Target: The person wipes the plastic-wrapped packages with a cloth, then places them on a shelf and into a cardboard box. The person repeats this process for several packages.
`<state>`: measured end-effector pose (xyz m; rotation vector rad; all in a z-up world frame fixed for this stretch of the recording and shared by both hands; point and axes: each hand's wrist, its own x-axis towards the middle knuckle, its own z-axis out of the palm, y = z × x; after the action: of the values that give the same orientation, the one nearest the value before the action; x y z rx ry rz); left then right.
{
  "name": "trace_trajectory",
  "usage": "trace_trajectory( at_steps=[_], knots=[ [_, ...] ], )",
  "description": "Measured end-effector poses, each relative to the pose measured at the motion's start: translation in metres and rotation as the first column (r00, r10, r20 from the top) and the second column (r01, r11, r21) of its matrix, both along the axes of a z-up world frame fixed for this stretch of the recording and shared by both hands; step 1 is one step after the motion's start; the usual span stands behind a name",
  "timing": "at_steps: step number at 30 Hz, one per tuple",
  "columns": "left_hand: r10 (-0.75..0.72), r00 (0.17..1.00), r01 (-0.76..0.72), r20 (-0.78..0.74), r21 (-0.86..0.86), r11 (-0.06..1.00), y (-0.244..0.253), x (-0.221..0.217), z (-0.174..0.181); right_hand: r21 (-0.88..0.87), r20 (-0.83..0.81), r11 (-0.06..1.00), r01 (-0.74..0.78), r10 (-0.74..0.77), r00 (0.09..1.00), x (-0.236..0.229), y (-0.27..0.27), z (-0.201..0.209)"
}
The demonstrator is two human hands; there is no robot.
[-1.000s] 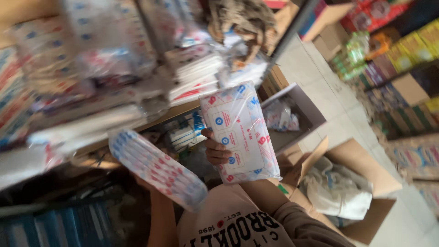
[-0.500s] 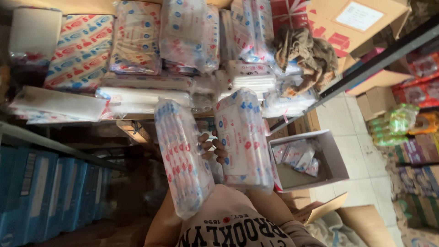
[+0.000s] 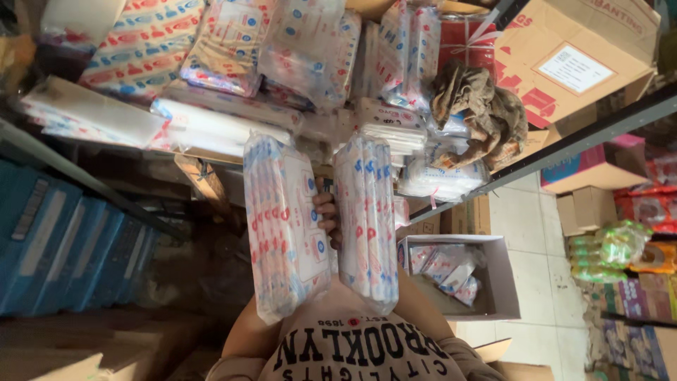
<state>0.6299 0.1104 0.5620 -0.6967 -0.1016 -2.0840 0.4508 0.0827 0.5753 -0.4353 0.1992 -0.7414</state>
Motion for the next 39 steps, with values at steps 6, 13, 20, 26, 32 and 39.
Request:
trace_trajectory(
  at_steps=[6,13,20,26,32,39],
  knots=[
    [0.268,0.924,-0.306,0.273,0.106,0.946,0.009,0.005,0.023,0.08,0.062,0.993,0.091,-0.096,0.993,-0.022,0.017,0.031],
    [0.475,0.617,-0.696,0.627,0.153,0.702,-0.049,0.037,0.041,0.095,-0.074,0.963,0.253,-0.247,0.966,-0.041,0.015,0.041],
    [0.625,0.464,-0.809,0.627,0.014,0.587,-0.07,0.049,0.065,-0.097,-0.221,0.798,0.595,-0.6,0.769,-0.051,-0.082,0.08],
    [0.038,0.992,-0.041,-0.12,-0.019,0.999,-0.089,0.047,0.067,-0.435,-0.357,0.531,0.727,-0.843,0.402,-0.034,-0.178,0.099],
    [-0.263,0.912,0.24,-0.314,-0.111,0.964,-0.117,0.066,0.066,-0.693,-0.296,0.407,0.595,-0.913,0.28,-0.034,-0.288,0.074],
    [-0.321,0.882,0.297,-0.345,-0.121,0.947,-0.14,0.081,0.054,-0.882,-0.455,0.42,0.212,-0.877,-0.157,-0.053,-0.4,0.027]
  ],
)
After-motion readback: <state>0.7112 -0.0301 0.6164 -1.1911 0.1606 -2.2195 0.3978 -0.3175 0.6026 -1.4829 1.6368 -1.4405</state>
